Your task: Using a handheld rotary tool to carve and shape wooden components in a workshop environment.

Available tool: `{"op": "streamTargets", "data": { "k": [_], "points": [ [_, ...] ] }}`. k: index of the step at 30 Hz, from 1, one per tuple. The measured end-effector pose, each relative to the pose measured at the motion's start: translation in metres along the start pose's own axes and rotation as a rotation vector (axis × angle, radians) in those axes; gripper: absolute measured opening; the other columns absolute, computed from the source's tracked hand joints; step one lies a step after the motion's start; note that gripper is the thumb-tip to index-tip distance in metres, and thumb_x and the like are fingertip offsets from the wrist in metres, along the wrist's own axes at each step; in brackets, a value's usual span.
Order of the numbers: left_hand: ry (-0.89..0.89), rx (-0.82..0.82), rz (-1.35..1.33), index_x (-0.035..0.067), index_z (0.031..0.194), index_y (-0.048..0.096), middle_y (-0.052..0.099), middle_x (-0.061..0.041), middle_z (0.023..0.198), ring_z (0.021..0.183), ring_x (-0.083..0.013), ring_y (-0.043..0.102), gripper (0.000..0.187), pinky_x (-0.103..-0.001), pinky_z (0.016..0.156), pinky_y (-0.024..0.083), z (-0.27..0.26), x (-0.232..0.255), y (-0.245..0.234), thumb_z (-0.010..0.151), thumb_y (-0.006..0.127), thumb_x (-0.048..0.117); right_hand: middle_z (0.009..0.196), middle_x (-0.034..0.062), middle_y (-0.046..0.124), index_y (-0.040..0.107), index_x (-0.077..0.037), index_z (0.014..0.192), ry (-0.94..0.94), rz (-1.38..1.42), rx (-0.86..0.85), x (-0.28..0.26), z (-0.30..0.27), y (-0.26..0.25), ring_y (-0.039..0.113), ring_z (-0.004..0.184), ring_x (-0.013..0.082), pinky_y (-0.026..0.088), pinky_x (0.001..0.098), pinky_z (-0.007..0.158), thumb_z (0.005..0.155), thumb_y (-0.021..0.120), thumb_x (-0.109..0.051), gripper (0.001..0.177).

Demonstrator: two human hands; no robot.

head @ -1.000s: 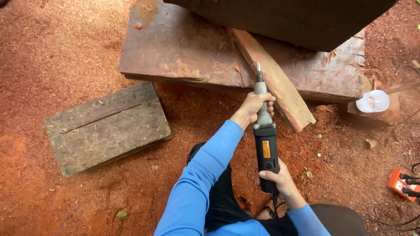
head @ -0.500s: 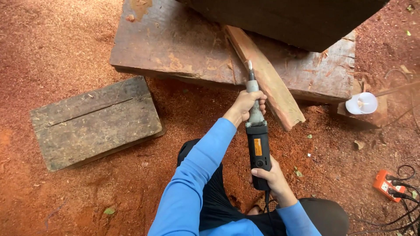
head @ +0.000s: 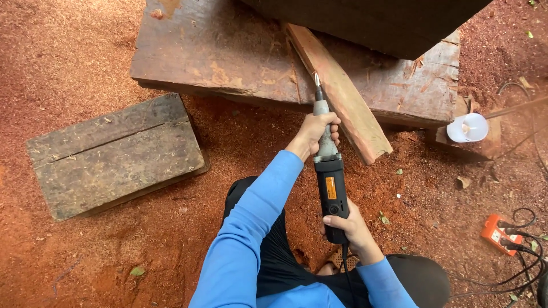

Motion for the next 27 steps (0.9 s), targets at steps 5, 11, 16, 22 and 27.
{"op": "streamTargets", "data": {
  "k": [5, 11, 16, 22, 27],
  "points": [
    [0.001, 0.005, 0.002, -0.001, 0.085, 0.06, 0.058, -0.004, 0.059, 0.044, -0.0132, 0.055, 0.004, -0.031, 0.041, 0.051, -0.001, -0.001, 0.003, 0.085, 0.063, 0.003, 0.072, 0.0169, 0.062, 0.054, 0.001, 0.113, 0.0, -0.042, 0.026, -0.001, -0.001, -0.002, 0.066, 0.053, 0.03, 0.053, 0.0389, 0.047, 0.069, 0.07, 0.003, 0.046],
    [-0.005, 0.048, 0.075, -0.003, 0.087, 0.06, 0.057, -0.007, 0.061, 0.045, -0.015, 0.053, 0.005, -0.033, 0.039, 0.05, -0.01, 0.003, 0.012, 0.085, 0.062, 0.001, 0.079, 0.0178, 0.063, 0.052, 0.001, 0.112, -0.026, 0.022, -0.006, 0.02, 0.0, -0.004, 0.068, 0.054, 0.0314, 0.056, 0.0389, 0.047, 0.071, 0.07, 0.001, 0.045],
    [0.0, 0.03, 0.07, -0.003, 0.087, 0.06, 0.057, -0.006, 0.062, 0.046, -0.0148, 0.054, 0.005, -0.032, 0.04, 0.051, -0.008, 0.001, 0.009, 0.085, 0.062, 0.001, 0.079, 0.0184, 0.066, 0.053, 0.0, 0.111, -0.031, -0.004, 0.004, 0.019, 0.001, -0.009, 0.07, 0.055, 0.0316, 0.057, 0.0395, 0.049, 0.07, 0.072, 0.0, 0.045],
    [0.004, 0.019, 0.053, -0.002, 0.088, 0.06, 0.057, -0.006, 0.061, 0.046, -0.0144, 0.054, 0.004, -0.032, 0.041, 0.051, 0.001, -0.007, 0.007, 0.086, 0.061, 0.002, 0.076, 0.0169, 0.062, 0.051, 0.001, 0.113, -0.008, 0.044, -0.012, 0.019, 0.002, -0.009, 0.068, 0.054, 0.031, 0.055, 0.039, 0.046, 0.071, 0.07, 0.003, 0.047],
    [0.027, 0.148, 0.004, -0.003, 0.084, 0.059, 0.057, -0.01, 0.051, 0.04, -0.0188, 0.061, 0.016, -0.046, 0.041, 0.058, 0.016, -0.018, 0.002, 0.07, 0.066, 0.001, 0.062, 0.0272, 0.067, 0.058, 0.003, 0.092, -0.167, 0.012, 0.012, 0.012, 0.004, -0.005, 0.073, 0.045, 0.0375, 0.059, 0.0474, 0.034, 0.067, 0.08, -0.004, 0.034]
  ]
}}
Point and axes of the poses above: each hand's wrist, its own z-axis towards the middle knuckle, its own y-axis out of the palm, x = y × z, the point moved 3 cm from there along z, towards the middle knuckle
